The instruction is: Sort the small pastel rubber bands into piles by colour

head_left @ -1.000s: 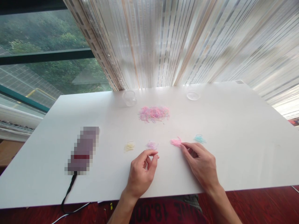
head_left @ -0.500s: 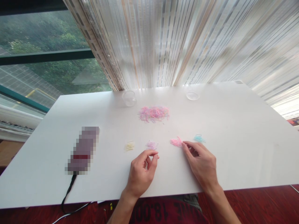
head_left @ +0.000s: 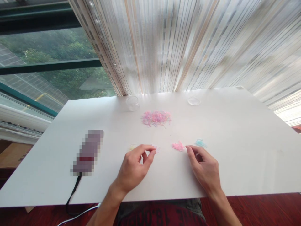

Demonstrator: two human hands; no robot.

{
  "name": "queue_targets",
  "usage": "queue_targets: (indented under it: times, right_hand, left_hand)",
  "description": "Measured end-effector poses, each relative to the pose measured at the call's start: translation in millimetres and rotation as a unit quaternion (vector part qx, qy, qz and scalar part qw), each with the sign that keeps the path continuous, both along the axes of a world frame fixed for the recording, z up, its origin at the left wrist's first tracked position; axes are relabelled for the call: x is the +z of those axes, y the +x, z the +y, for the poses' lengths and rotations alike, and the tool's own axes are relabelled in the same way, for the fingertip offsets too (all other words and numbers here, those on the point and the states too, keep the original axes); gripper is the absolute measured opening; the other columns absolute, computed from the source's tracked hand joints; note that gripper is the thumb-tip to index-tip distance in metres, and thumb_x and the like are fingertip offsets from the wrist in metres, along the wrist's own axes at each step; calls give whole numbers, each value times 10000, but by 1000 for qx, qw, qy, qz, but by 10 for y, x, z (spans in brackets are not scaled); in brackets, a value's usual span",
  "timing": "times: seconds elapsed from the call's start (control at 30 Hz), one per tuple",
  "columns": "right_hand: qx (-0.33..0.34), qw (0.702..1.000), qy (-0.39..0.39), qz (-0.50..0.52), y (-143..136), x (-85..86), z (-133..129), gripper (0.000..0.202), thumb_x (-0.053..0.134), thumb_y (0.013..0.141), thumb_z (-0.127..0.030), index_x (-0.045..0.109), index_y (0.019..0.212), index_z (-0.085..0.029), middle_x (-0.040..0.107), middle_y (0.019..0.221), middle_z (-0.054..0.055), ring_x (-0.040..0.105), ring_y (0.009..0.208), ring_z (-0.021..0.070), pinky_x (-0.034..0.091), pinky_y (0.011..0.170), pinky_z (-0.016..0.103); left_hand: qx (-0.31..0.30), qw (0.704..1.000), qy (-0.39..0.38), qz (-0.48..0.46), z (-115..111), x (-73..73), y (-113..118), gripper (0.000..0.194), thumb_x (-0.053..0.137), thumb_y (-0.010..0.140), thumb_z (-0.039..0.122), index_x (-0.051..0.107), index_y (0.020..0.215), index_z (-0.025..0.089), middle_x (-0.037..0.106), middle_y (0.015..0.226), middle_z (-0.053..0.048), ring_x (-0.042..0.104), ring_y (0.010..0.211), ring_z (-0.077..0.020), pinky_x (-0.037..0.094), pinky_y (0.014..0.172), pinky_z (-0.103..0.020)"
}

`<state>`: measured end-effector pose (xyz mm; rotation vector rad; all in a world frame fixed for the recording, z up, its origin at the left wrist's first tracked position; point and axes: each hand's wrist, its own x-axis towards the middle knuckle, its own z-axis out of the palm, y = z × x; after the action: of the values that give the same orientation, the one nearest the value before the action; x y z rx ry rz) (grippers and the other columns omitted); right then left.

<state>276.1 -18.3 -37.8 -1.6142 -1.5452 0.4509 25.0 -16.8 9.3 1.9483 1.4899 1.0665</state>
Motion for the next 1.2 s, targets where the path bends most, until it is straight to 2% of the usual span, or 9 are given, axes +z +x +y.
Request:
queue_targets:
  times: [0.1, 0.2, 0.3, 0.43, 0.77, 0.93, 1.07, 1.17, 1.2]
  right_hand:
    - [5, 1000, -6, 11, 5, 2, 0, 283, 614, 996, -428, 765, 897, -211, 730, 763, 23, 539, 520, 144, 494, 557, 285]
    - [12, 1000, -10, 19, -1, 4, -1, 285, 614, 996, -434, 766, 899, -213, 731, 765, 21, 537, 522, 144, 487, 554, 283]
    - [18, 999, -6, 26, -8, 7, -6, 297, 609, 996, -446, 765, 901, -211, 729, 759, 22, 532, 523, 146, 480, 546, 282]
    - [23, 999, 5, 36, -3, 3, -14, 322, 595, 1003, -459, 763, 890, -209, 718, 741, 22, 526, 523, 146, 472, 539, 282]
    - [25, 998, -12, 61, -17, 7, -38, 273, 602, 1004, -422, 759, 915, -217, 705, 768, 15, 520, 571, 155, 481, 606, 291]
    - [25, 998, -8, 53, -12, 1, -28, 254, 608, 1003, -405, 759, 914, -221, 712, 772, 13, 531, 573, 155, 484, 606, 293]
    - [33, 998, 7, 49, 6, 6, -17, 242, 613, 1000, -386, 760, 910, -216, 721, 762, 12, 532, 545, 145, 476, 557, 281]
    - [40, 997, 45, 53, -14, 43, -36, 214, 617, 998, -345, 751, 891, -217, 728, 767, 15, 563, 576, 151, 497, 581, 276]
    - [48, 996, 57, 56, -35, 62, -50, 196, 618, 998, -325, 748, 897, -218, 732, 777, 17, 584, 603, 156, 510, 603, 274]
  left_hand:
    - [21, 995, 17, 101, 398, 129, -171, 140, 645, 968, 279, 765, 1019, 226, 786, 890, -7, 642, 603, -133, 532, 656, -248]
    - [24, 961, -35, 273, 807, 136, -236, 211, 650, 955, 219, 761, 1129, 262, 782, 1044, -10, 690, 673, -159, 535, 676, -271]
    - [17, 948, -44, 315, 1082, 78, -190, 262, 649, 954, 194, 757, 1182, 265, 764, 1162, -39, 730, 787, -203, 538, 700, -291]
    - [10, 938, -44, 344, 1232, 12, -98, 204, 641, 972, 195, 785, 1095, 269, 769, 1139, -46, 748, 905, -239, 535, 729, -287]
    - [28, 951, -34, 305, 1280, 18, -144, 172, 664, 960, 219, 804, 1050, 262, 809, 1130, -43, 738, 987, -272, 529, 787, -323]
    - [35, 975, -39, 215, 1218, 73, -164, 156, 677, 950, 264, 822, 1004, 244, 828, 964, -32, 714, 791, -213, 524, 770, -304]
    - [34, 989, -50, 133, 997, 125, -131, 221, 659, 961, 362, 817, 944, 209, 807, 815, -25, 645, 635, -162, 526, 677, -265]
    - [6, 995, -69, 71, 699, 126, -45, 269, 616, 980, 393, 796, 943, 196, 812, 842, -33, 650, 629, -146, 526, 609, -233]
    - [-12, 995, -95, 0, 585, 114, -4, 271, 616, 979, 394, 788, 957, 185, 818, 874, -50, 662, 648, -149, 530, 602, -232]
